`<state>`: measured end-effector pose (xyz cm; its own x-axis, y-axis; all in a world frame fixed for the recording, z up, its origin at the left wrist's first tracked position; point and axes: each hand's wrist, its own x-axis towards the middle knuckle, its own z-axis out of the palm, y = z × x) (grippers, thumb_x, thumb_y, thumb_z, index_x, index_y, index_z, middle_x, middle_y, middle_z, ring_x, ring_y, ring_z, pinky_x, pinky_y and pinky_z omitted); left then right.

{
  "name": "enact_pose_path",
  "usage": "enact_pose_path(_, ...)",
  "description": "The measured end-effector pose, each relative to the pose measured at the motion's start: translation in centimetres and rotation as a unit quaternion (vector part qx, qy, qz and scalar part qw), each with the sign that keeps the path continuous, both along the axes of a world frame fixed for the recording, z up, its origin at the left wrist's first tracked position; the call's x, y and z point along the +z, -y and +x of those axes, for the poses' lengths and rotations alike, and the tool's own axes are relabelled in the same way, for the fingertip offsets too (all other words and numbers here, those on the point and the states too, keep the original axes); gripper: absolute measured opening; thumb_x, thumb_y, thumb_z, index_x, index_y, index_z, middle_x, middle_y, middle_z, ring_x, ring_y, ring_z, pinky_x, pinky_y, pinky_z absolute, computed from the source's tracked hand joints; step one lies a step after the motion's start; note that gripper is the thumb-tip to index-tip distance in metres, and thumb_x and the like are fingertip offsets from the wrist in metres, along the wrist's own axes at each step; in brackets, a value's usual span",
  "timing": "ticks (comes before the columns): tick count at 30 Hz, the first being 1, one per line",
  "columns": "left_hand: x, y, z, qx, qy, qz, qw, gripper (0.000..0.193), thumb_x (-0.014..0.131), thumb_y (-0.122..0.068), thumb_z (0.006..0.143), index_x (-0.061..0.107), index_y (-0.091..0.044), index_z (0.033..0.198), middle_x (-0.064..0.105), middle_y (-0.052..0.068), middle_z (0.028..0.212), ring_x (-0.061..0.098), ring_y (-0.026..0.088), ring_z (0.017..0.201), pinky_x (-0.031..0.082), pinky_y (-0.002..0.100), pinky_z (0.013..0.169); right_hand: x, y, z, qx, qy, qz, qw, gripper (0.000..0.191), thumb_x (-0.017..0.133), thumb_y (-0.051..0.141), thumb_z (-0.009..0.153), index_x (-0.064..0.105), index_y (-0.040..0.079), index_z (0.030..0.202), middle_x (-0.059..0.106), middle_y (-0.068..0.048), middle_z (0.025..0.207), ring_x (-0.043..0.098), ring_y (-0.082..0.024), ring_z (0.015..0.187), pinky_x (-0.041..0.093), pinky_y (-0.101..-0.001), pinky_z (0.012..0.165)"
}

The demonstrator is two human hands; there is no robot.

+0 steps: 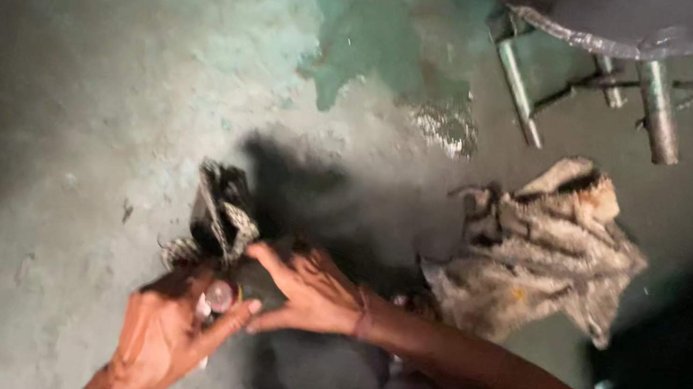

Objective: The person rubs a dark metal surface with their fingers while holding a plastic bottle, then wipes the surface with a cloth. They move to another area and continue wiping the metal surface with a different cloth.

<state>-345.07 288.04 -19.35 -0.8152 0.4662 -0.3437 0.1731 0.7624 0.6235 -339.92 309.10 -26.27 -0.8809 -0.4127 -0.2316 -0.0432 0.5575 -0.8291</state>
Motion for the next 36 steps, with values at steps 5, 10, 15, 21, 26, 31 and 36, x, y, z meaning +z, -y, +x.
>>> enact_pose_path(5, 0.3, -0.5, 0.5, -0.01, -0.047, -0.009, 0.999, 0.048, 0.082, -0.047, 0.074, 0.074, -0.004, 0.092, 0.071, 0.018, 0.071, 0.069, 0.037, 0.057, 0.053, 0.045, 0.051, 0.2, -0.4, -0.2, 0.077, 0.074, 0.006, 0.994, 0.096, 0.086, 0.051, 0.071, 0.04, 0.009, 0.145, 0.067, -0.022, 0.098, 0.067, -0.044, 0.091, 0.052, -0.0484, 0.079)
enact_pose_path(10, 0.1, 1.5, 4.6, -0.038, -0.088, -0.014, 0.995, 0.041, 0.082, -0.04, 0.079, 0.072, -0.003, 0.091, 0.069, 0.016, 0.074, 0.066, 0.035, 0.06, 0.052, 0.044, 0.053, -1.8, -0.8, 4.5, 0.075, -0.01, -0.034, 0.997, 0.072, 0.082, 0.045, 0.08, 0.05, 0.01, 0.134, 0.072, -0.013, 0.1, 0.068, -0.035, 0.083, 0.045, -0.0479, 0.096)
enact_pose_path(15, -0.1, 2.3, 6.9, -0.003, -0.012, -0.106, 0.994, 0.034, 0.084, -0.037, 0.078, 0.072, -0.006, 0.084, 0.069, 0.012, 0.067, 0.066, 0.031, 0.054, 0.052, 0.041, 0.053, -3.6, -5.0, 9.8, -0.019, -0.106, -0.119, 0.987, 0.05, 0.077, 0.042, 0.092, 0.057, 0.011, 0.126, 0.071, -0.008, 0.117, 0.071, -0.03, 0.102, 0.051, -0.0377, 0.092)
enact_pose_path(21, -0.8, 1.3, 6.8, -0.082, -0.144, -0.048, 0.985, 0.056, 0.083, -0.038, 0.076, 0.072, 0.002, 0.113, 0.07, 0.018, 0.082, 0.066, 0.034, 0.064, 0.053, 0.042, 0.055, -4.2, -10.1, 13.9, -0.129, -0.044, -0.032, 0.99, 0.043, 0.077, 0.043, 0.09, 0.064, 0.01, 0.116, 0.072, -0.008, 0.1, 0.072, -0.026, 0.083, 0.053, -0.0358, 0.074)
enact_pose_path(26, -1.8, 0.4, 5.2, -0.123, -0.199, -0.066, 0.97, 0.063, 0.084, -0.042, 0.075, 0.069, 0.003, 0.116, 0.068, 0.016, 0.08, 0.066, 0.031, 0.069, 0.054, 0.042, 0.057, -4.8, -12.9, 13.8, -0.197, -0.075, -0.018, 0.977, 0.038, 0.08, 0.039, 0.088, 0.066, 0.011, 0.109, 0.072, -0.004, 0.077, 0.069, -0.021, 0.062, 0.051, -0.0368, 0.074)
enact_pose_path(31, -3.2, -0.5, 4.2, -0.152, -0.218, -0.053, 0.963, 0.067, 0.085, -0.042, 0.074, 0.068, 0.005, 0.118, 0.065, 0.013, 0.075, 0.065, 0.03, 0.066, 0.053, 0.041, 0.053, -4.9, -14.7, 11.5, -0.203, -0.12, 0.005, 0.972, 0.033, 0.08, 0.034, 0.091, 0.066, 0.012, 0.112, 0.071, -0.005, 0.087, 0.067, -0.023, 0.075, 0.048, -0.0386, 0.079)
enact_pose_path(36, -4.7, -0.1, 4.6, -0.135, -0.197, -0.056, 0.969, 0.068, 0.086, -0.044, 0.072, 0.068, 0.004, 0.116, 0.064, 0.014, 0.074, 0.065, 0.029, 0.065, 0.053, 0.041, 0.051, -4.8, -15.4, 9.8, -0.254, -0.08, 0.046, 0.963, 0.037, 0.084, 0.036, 0.083, 0.07, 0.012, 0.107, 0.073, -0.005, 0.096, 0.064, -0.026, 0.082, 0.049, -0.0378, 0.073)
